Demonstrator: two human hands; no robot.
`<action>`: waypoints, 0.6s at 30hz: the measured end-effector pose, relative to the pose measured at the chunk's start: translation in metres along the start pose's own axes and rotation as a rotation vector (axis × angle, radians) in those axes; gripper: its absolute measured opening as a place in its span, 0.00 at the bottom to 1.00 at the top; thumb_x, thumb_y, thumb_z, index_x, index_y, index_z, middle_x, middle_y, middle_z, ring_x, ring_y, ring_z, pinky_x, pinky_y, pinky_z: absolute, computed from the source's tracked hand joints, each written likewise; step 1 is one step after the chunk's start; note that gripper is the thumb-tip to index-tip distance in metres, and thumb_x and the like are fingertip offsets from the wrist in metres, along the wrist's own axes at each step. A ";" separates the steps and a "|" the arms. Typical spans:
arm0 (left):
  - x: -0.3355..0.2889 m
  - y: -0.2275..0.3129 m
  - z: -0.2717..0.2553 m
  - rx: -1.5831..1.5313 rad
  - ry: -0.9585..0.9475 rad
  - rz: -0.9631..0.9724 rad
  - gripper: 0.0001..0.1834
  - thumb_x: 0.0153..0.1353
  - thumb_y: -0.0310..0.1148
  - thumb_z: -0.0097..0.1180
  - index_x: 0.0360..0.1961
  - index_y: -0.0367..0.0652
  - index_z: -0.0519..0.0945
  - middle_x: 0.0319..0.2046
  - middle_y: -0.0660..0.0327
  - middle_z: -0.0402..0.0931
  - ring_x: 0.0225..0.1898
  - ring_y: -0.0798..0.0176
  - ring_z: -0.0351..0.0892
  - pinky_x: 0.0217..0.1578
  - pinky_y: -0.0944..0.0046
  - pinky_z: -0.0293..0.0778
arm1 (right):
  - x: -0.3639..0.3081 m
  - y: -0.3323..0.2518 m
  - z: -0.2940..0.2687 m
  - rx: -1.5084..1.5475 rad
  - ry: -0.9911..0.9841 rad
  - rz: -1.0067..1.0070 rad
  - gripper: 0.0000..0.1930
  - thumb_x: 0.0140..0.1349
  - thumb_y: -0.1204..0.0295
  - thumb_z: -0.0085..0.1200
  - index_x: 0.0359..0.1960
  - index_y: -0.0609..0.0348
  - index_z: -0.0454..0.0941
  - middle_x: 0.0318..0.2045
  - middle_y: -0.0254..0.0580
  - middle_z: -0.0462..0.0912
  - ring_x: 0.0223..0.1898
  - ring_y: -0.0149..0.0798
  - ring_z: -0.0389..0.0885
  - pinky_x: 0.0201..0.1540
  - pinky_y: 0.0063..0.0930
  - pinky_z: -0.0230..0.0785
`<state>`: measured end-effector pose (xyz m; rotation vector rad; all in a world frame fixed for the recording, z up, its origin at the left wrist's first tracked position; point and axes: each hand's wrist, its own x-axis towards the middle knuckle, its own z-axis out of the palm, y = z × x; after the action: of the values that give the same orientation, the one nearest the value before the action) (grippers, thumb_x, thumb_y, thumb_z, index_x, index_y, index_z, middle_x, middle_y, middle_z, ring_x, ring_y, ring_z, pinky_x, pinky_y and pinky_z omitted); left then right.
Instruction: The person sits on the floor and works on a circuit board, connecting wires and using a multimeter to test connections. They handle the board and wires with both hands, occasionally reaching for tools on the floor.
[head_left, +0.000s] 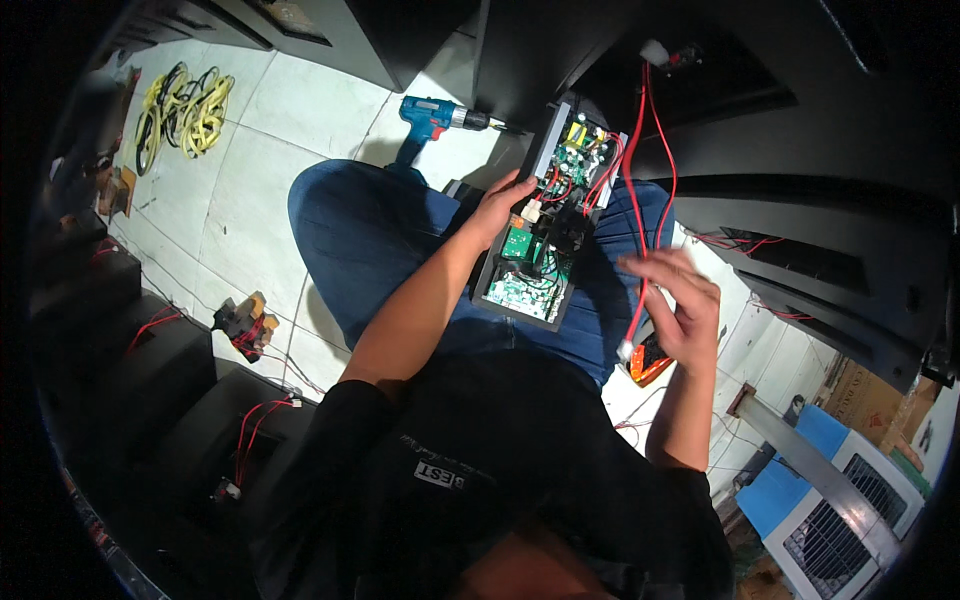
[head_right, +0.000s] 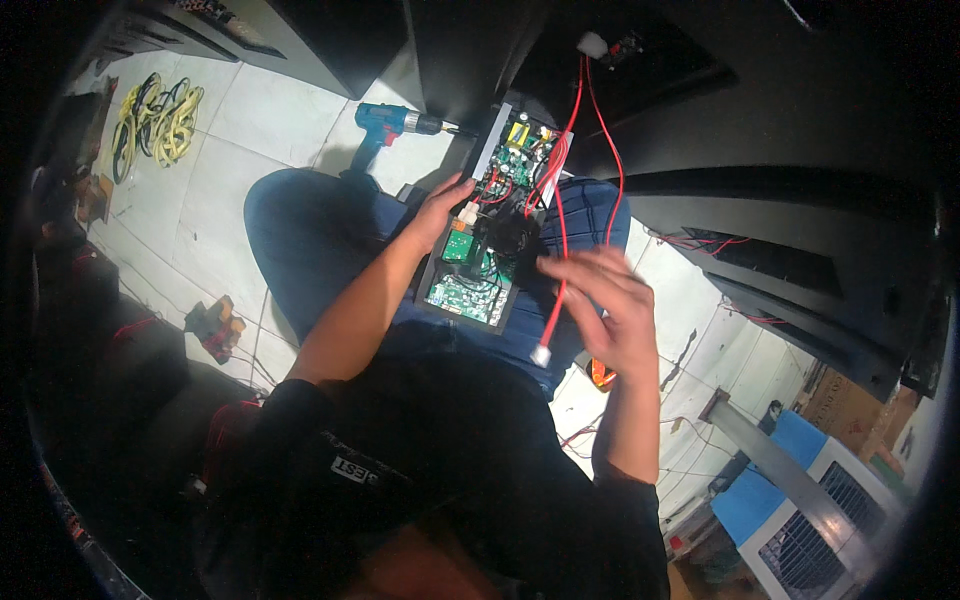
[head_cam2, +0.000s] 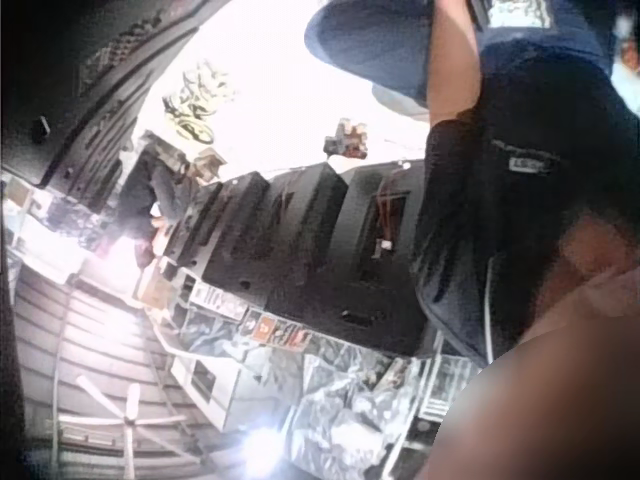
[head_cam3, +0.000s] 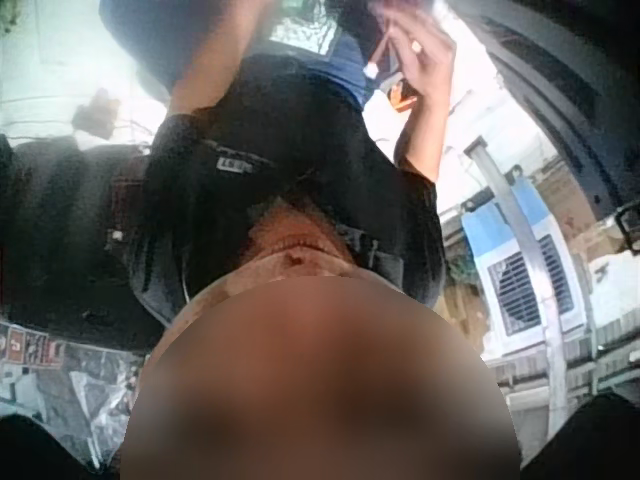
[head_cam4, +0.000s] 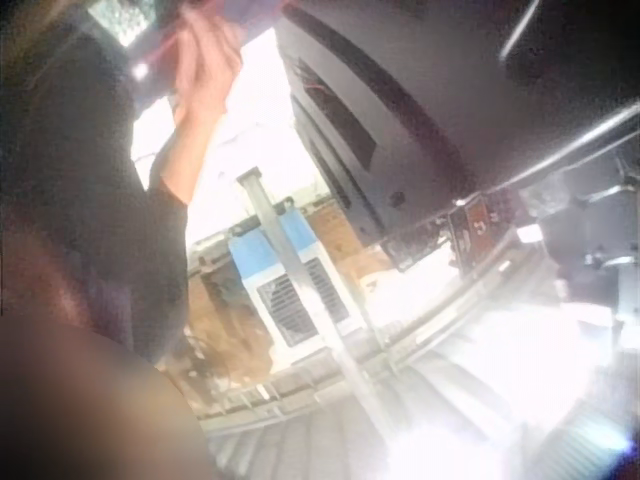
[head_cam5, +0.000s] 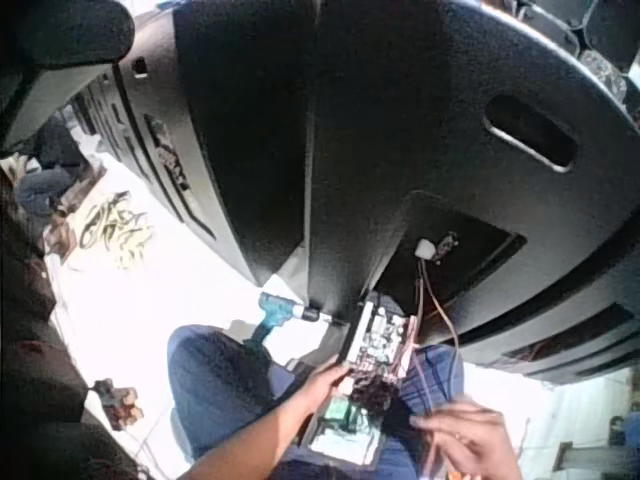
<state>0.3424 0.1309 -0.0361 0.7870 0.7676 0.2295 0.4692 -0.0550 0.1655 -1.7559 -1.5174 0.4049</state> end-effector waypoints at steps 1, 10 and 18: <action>-0.001 0.001 -0.002 0.018 -0.045 0.007 0.26 0.63 0.46 0.56 0.57 0.40 0.74 0.51 0.59 0.75 0.53 0.68 0.71 0.55 0.67 0.65 | 0.012 -0.004 0.000 -0.205 -0.001 -0.041 0.10 0.50 0.78 0.60 0.37 0.62 0.83 0.36 0.48 0.83 0.36 0.44 0.81 0.43 0.32 0.70; 0.033 -0.035 -0.023 0.052 -0.113 0.021 0.51 0.56 0.56 0.61 0.66 0.26 0.56 0.64 0.42 0.61 0.66 0.56 0.60 0.64 0.64 0.55 | 0.078 0.077 0.059 -0.157 -0.180 0.146 0.12 0.60 0.76 0.56 0.45 0.56 0.82 0.27 0.47 0.77 0.29 0.47 0.78 0.36 0.35 0.70; 0.011 -0.014 -0.010 -0.042 -0.105 0.008 0.48 0.56 0.53 0.62 0.65 0.26 0.58 0.60 0.45 0.66 0.62 0.58 0.65 0.61 0.64 0.60 | 0.083 0.092 0.050 -0.317 -0.109 0.235 0.09 0.60 0.68 0.59 0.39 0.58 0.84 0.27 0.45 0.80 0.27 0.41 0.80 0.32 0.31 0.70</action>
<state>0.3425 0.1317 -0.0564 0.7571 0.6589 0.2094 0.5196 0.0400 0.0861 -2.2037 -1.5191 0.3986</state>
